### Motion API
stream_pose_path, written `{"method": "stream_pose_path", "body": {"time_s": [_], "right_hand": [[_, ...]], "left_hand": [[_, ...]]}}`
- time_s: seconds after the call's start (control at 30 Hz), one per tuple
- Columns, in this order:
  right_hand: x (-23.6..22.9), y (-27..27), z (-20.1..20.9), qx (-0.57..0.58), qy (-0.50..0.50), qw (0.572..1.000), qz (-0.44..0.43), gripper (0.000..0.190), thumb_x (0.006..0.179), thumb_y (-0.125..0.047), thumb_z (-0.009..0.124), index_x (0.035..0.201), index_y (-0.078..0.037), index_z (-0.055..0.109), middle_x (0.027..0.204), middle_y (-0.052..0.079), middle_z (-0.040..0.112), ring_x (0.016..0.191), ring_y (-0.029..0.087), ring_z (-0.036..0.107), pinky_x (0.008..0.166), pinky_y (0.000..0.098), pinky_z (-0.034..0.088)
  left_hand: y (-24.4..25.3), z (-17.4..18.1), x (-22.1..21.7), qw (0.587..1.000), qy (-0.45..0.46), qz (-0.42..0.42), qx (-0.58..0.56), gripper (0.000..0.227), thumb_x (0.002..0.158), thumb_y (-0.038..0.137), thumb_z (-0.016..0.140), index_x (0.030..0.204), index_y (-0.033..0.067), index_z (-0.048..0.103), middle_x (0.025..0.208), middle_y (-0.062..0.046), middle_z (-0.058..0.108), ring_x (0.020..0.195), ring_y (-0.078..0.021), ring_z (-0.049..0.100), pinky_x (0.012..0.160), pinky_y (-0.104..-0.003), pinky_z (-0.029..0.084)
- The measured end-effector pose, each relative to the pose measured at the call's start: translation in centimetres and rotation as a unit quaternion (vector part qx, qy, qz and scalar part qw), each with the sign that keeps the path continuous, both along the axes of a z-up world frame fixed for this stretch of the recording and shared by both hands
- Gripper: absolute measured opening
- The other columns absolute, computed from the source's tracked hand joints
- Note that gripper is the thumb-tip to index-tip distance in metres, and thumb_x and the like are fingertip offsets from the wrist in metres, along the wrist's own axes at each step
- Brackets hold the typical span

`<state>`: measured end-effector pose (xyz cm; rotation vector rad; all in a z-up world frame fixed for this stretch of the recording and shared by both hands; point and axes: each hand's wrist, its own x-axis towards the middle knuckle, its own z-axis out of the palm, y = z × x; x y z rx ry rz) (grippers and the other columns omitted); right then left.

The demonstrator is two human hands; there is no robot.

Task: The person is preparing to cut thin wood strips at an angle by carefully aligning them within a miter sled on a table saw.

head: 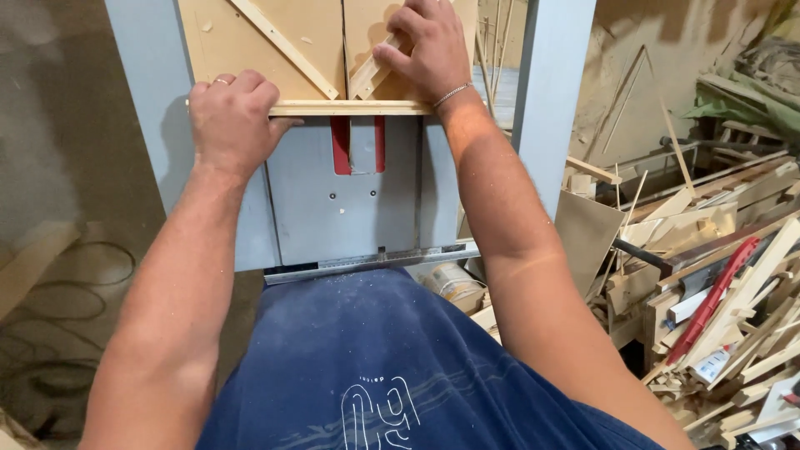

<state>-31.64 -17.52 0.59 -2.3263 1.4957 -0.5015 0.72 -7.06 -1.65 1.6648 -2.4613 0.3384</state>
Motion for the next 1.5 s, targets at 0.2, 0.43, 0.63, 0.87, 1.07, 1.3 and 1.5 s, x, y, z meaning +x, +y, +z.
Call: {"method": "stream_pose_path", "body": {"time_s": [0.2,0.43,0.63,0.87,1.07,1.3,1.5], "right_hand": [[-0.2,0.5,-0.5,-0.026,-0.015,0.999,0.016,0.028,0.082,-0.038,0.082,0.094,-0.016,0.069,0.105,0.002,0.061,0.098,0.029,0.053,0.083,0.0437,0.044],[0.2,3.7,0.7,0.014,-0.015,1.000,0.011,0.027,0.085,-0.038,0.078,0.094,-0.015,0.067,0.106,0.001,0.055,0.088,0.027,0.047,0.081,0.0393,0.043],[-0.3,6.3,-0.2,0.013,-0.004,1.000,0.009,0.030,0.085,-0.042,0.078,0.097,-0.016,0.069,0.108,0.001,0.056,0.088,0.028,0.048,0.081,0.0397,0.044],[0.2,11.1,1.0,0.065,0.030,0.997,-0.011,0.033,0.085,-0.042,0.080,0.103,-0.016,0.072,0.113,0.004,0.058,0.096,0.030,0.051,0.088,0.0411,0.045],[-0.7,14.4,0.8,0.067,0.078,0.994,0.020,0.035,0.085,-0.044,0.077,0.111,-0.024,0.067,0.118,0.001,0.058,0.100,0.031,0.059,0.093,0.0437,0.051],[-4.9,11.5,-1.8,-0.047,0.133,0.978,0.156,0.036,0.082,-0.031,0.078,0.114,-0.022,0.065,0.111,0.000,0.059,0.092,0.027,0.066,0.088,0.0367,0.057],[-5.7,9.5,-1.6,-0.055,0.195,0.956,0.212,0.027,0.087,-0.041,0.073,0.110,-0.028,0.065,0.104,-0.004,0.060,0.083,0.029,0.070,0.082,0.0379,0.059]], "left_hand": [[0.6,-1.1,0.3,0.999,0.043,-0.020,-0.004,0.062,0.074,0.084,0.085,0.079,0.0255,0.064,0.085,0.012,0.063,0.070,-0.0147,0.061,0.060,-0.032,0.040],[3.7,-0.1,0.0,0.999,0.049,-0.023,-0.004,0.057,0.069,0.078,0.088,0.078,0.0263,0.064,0.084,0.013,0.064,0.070,-0.0122,0.060,0.060,-0.032,0.039],[6.6,0.4,-0.1,0.999,0.045,-0.020,0.011,0.055,0.067,0.073,0.089,0.077,0.0254,0.063,0.084,0.012,0.063,0.071,-0.0129,0.060,0.060,-0.032,0.040],[11.4,1.4,-0.3,0.996,0.077,-0.014,0.047,0.051,0.059,0.059,0.093,0.078,0.0223,0.064,0.089,0.008,0.068,0.074,-0.0149,0.064,0.061,-0.034,0.044],[15.0,2.0,-0.4,0.984,0.170,0.004,0.051,0.052,0.073,0.065,0.078,0.085,0.0154,0.070,0.092,-0.002,0.070,0.084,-0.0253,0.072,0.075,-0.039,0.054],[11.4,4.2,-2.7,0.892,0.174,0.224,0.352,0.061,0.087,0.070,0.060,0.092,0.0116,0.076,0.096,-0.011,0.076,0.098,-0.0394,0.074,0.080,-0.051,0.056],[7.5,-6.1,-3.2,0.862,0.102,0.267,0.419,0.033,0.081,0.038,0.060,0.097,0.0178,0.080,0.094,-0.010,0.079,0.096,-0.0368,0.076,0.073,-0.057,0.056]]}}
